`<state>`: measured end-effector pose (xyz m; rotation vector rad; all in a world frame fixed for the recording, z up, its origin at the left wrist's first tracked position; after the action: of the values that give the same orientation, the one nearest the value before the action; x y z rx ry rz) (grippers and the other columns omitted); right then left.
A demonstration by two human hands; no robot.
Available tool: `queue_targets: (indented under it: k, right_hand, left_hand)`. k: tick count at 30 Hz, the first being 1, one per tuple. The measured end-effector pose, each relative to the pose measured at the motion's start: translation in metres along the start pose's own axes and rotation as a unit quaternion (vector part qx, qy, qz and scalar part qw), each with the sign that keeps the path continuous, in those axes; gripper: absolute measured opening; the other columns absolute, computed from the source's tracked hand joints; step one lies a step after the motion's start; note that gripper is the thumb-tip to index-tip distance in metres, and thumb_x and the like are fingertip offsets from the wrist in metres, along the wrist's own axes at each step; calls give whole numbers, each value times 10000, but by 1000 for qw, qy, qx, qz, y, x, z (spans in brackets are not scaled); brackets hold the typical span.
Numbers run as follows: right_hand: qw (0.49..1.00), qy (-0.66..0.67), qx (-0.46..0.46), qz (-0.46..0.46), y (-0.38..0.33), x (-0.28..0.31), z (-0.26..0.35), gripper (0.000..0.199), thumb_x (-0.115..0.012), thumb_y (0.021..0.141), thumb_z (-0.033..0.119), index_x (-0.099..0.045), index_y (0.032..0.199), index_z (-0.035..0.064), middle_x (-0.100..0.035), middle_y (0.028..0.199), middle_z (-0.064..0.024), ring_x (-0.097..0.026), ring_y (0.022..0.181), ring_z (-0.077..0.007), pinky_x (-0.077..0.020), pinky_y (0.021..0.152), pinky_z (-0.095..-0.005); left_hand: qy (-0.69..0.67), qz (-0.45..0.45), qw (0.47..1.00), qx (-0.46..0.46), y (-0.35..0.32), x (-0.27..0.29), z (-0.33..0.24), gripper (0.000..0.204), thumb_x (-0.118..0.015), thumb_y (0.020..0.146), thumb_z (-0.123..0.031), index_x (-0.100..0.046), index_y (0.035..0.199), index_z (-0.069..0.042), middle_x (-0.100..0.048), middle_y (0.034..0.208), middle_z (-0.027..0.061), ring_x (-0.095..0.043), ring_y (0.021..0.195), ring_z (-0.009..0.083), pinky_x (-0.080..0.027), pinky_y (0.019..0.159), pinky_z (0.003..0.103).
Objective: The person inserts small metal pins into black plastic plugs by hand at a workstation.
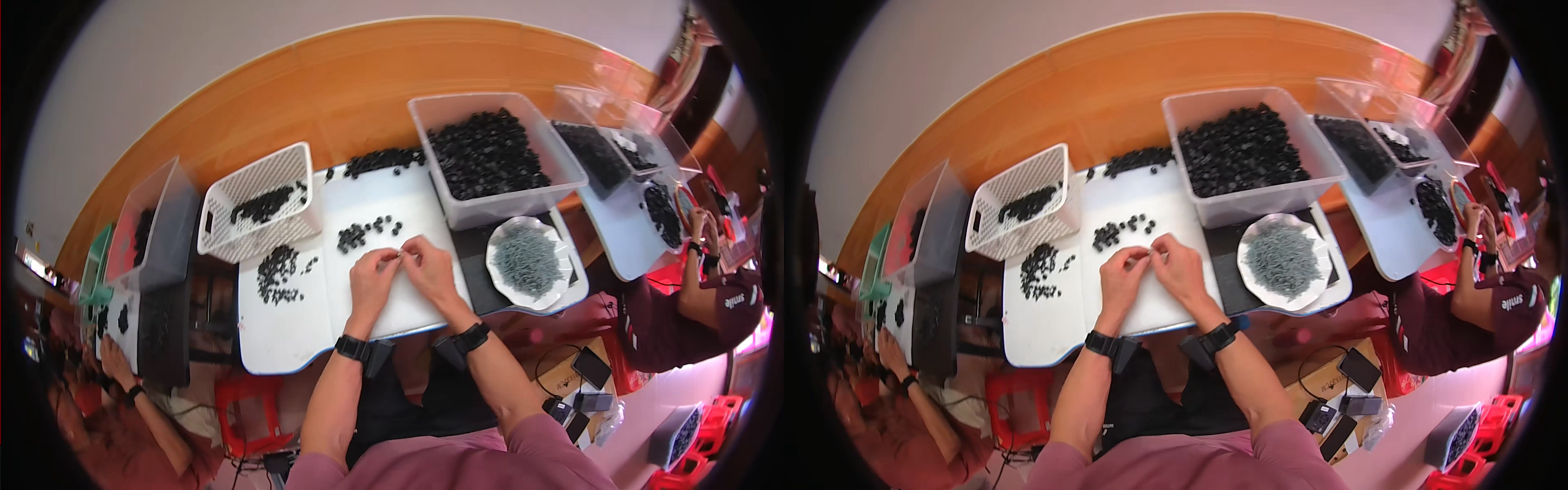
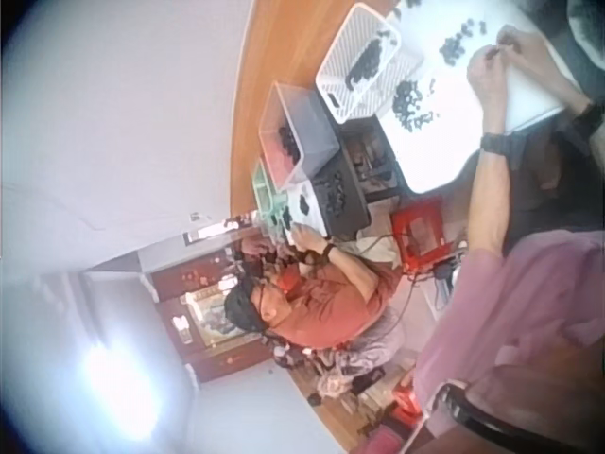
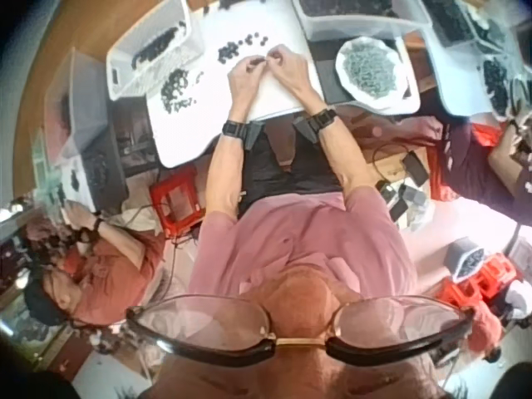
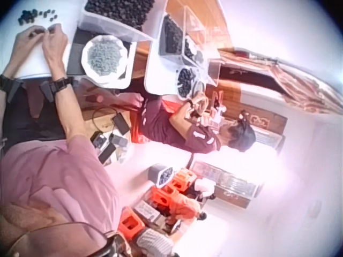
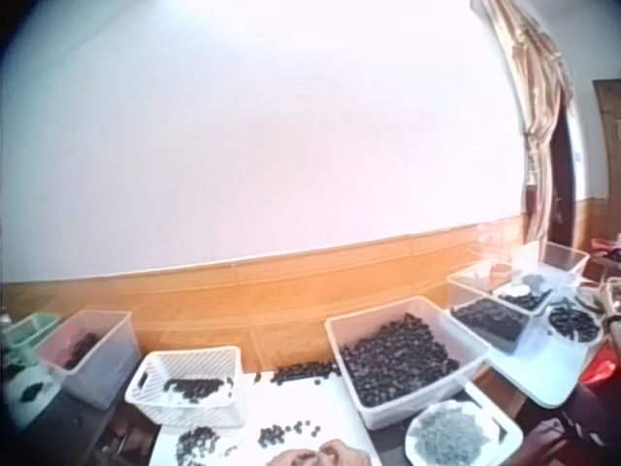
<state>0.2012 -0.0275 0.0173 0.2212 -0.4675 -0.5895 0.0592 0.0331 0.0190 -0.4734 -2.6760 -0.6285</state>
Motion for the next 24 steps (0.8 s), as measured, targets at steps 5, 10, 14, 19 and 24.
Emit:
queue_targets:
  k: [5,10,14,19,24]
  right_hand:
    - [999,12,27,-32,-1,12,13,109,-728,901,97,-744,981,25,-753,856,-111,-666,635,-179,-524,596,-310]
    - [998,31,51,-14,2,57,82,97,-752,898,84,-751,969,18,-752,890,-72,-664,696,-128,-516,612,-281]
    - [990,14,136,-25,61,138,158,95,-743,897,79,-742,962,10,-732,880,-64,-663,710,-125,-535,648,-283]
    - [988,-90,35,121,185,151,126,219,-726,910,140,-743,1076,0,-741,942,-60,-669,794,-104,-540,697,-268]
    - [901,-235,50,363,220,92,33,609,-774,855,302,-640,1404,72,-682,1335,-197,-642,1231,-319,-510,1030,-423]
  left_hand:
    - [-9,1,1000,23,4,-3,1,171,-770,886,-99,-779,1039,-22,-782,962,116,-726,831,204,-557,754,326]
    - [-17,-8,1000,13,4,-1,3,138,-746,887,-122,-769,986,-29,-764,951,135,-725,872,292,-560,798,392]
    - [-4,4,1000,-19,6,-4,-3,107,-741,880,-113,-763,960,-46,-750,929,112,-708,882,279,-542,825,398]
    - [24,18,998,-52,7,-1,-8,69,-739,869,-106,-749,930,-76,-727,912,69,-669,911,264,-491,847,395]
    - [90,43,988,-118,6,-5,-22,68,-731,866,-126,-751,931,-114,-712,915,39,-640,935,258,-448,805,409]
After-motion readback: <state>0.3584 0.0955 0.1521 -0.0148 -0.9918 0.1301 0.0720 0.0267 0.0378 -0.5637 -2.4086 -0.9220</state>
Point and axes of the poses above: each hand's wrist, its own y-axis towards the middle knuckle, its own x-axis out of the back of the hand, z = x × y, the point moved 6 cm from there along y, towards the middle knuckle
